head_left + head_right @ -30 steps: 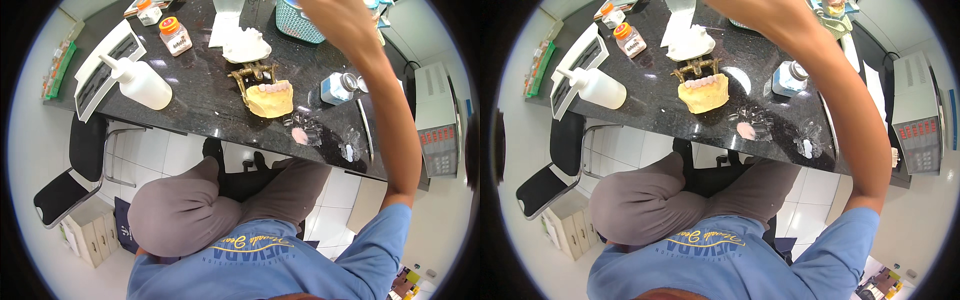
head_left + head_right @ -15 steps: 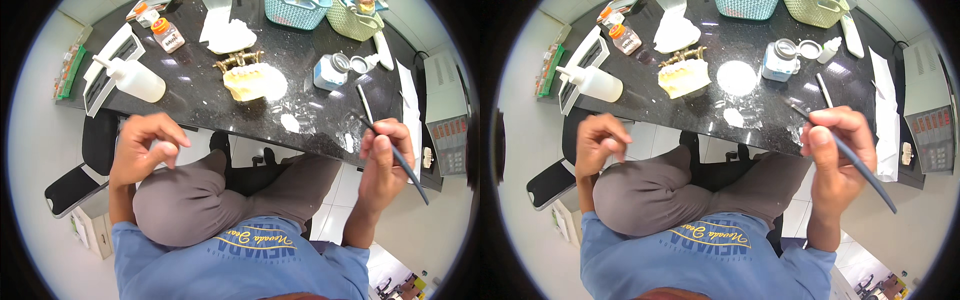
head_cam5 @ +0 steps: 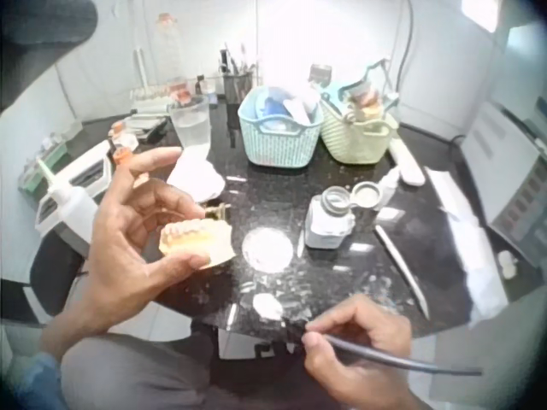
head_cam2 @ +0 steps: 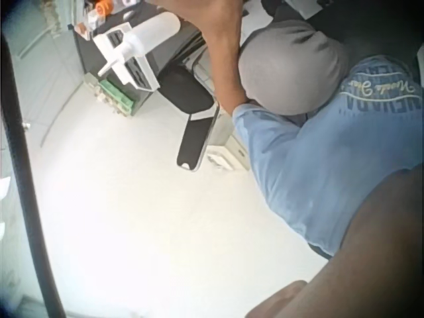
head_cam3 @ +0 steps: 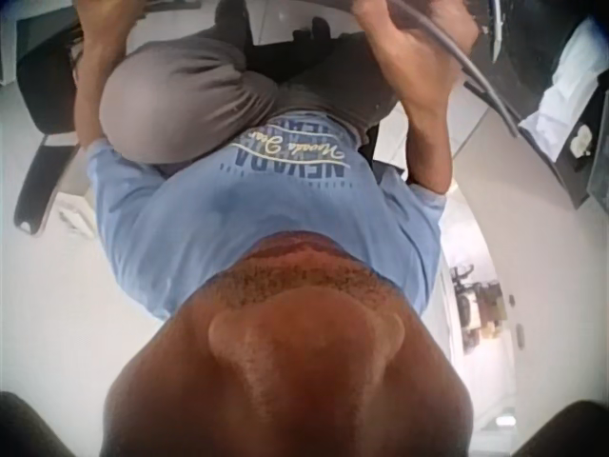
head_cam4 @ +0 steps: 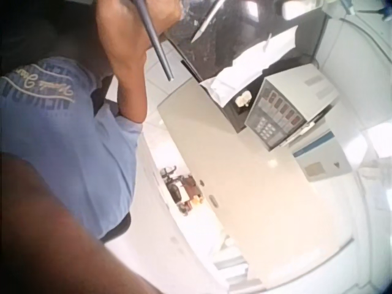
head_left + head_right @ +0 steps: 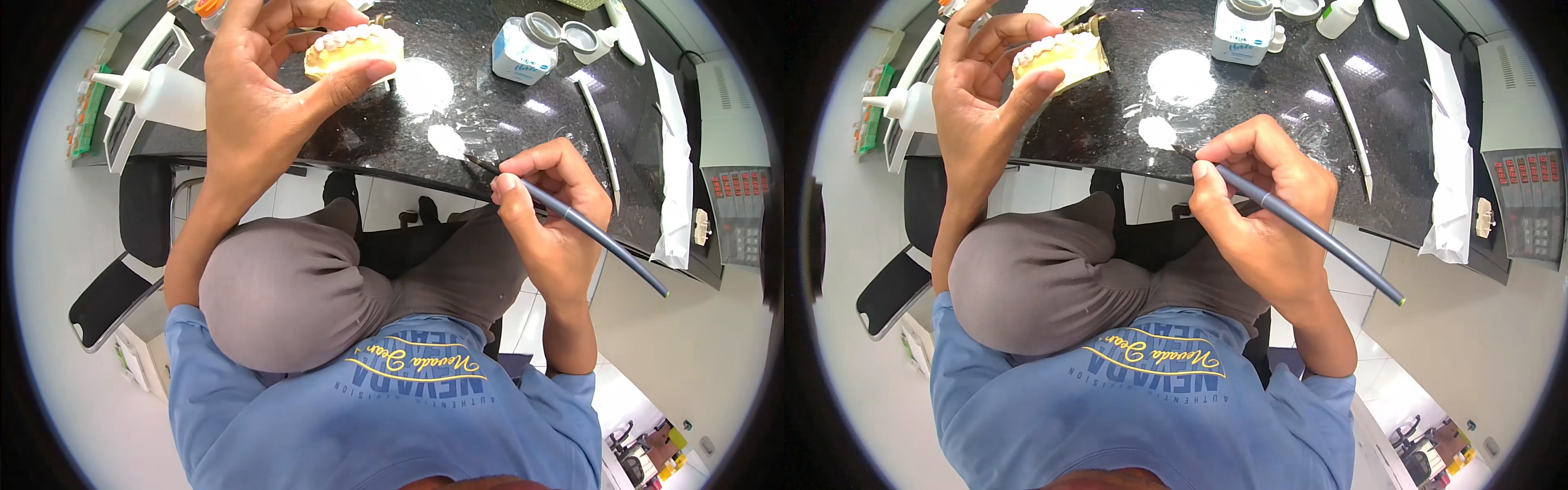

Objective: The person applies a white ceramic paste to a dental model using a small brush, occasionally dipping the brush into a liquid and wiping it with a paper towel.

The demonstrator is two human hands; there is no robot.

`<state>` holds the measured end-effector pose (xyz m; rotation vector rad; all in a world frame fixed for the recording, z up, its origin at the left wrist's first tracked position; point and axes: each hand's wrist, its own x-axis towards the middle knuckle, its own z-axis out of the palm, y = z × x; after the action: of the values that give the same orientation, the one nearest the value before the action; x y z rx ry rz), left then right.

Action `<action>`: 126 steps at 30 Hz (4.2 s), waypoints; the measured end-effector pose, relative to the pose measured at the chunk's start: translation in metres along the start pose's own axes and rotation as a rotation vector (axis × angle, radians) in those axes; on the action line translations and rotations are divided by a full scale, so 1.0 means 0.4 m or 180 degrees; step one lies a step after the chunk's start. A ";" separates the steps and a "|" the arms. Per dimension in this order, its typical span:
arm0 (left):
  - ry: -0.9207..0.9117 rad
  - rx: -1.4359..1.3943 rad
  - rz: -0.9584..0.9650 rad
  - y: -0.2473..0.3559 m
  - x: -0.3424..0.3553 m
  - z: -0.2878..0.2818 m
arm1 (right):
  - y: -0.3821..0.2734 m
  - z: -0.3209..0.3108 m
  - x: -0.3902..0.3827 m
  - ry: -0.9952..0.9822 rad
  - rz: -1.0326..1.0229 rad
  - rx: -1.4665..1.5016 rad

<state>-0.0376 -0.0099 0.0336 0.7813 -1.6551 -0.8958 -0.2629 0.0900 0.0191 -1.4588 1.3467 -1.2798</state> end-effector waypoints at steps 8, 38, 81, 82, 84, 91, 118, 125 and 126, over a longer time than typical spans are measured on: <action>-0.0019 0.0185 -0.0198 0.032 -0.008 0.008 | 0.005 0.010 0.013 -0.0073 -0.0099 -0.0075; 0.0151 0.0281 0.0269 -0.044 -0.037 0.002 | 0.001 -0.004 0.015 -0.0193 0.0024 -0.0144; -0.0444 -0.0877 -0.0001 -0.045 -0.039 -0.061 | -0.001 0.248 0.098 0.1101 -0.1896 0.0519; -0.0458 -0.0873 0.0001 -0.047 -0.038 -0.062 | -0.001 0.250 0.099 0.1104 -0.1908 0.0508; -0.0486 -0.0852 -0.0005 -0.048 -0.038 -0.064 | -0.004 0.253 0.098 0.1104 -0.1884 0.0448; -0.0472 -0.0878 -0.0017 -0.048 -0.039 -0.064 | 0.005 0.261 0.106 0.1086 -0.2019 0.0404; -0.0453 -0.0861 0.0055 -0.054 -0.040 -0.063 | 0.008 0.254 0.106 0.0994 -0.1980 0.0391; -0.0457 -0.0874 0.0068 -0.055 -0.039 -0.062 | 0.008 0.254 0.107 0.1009 -0.1988 0.0400; -0.0455 -0.0881 0.0062 -0.055 -0.040 -0.063 | 0.009 0.255 0.107 0.1007 -0.1986 0.0401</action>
<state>-0.0082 -0.0121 0.0114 0.5208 -1.6132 -1.1598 -0.1670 0.0377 0.0018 -1.7047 0.9960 -2.0234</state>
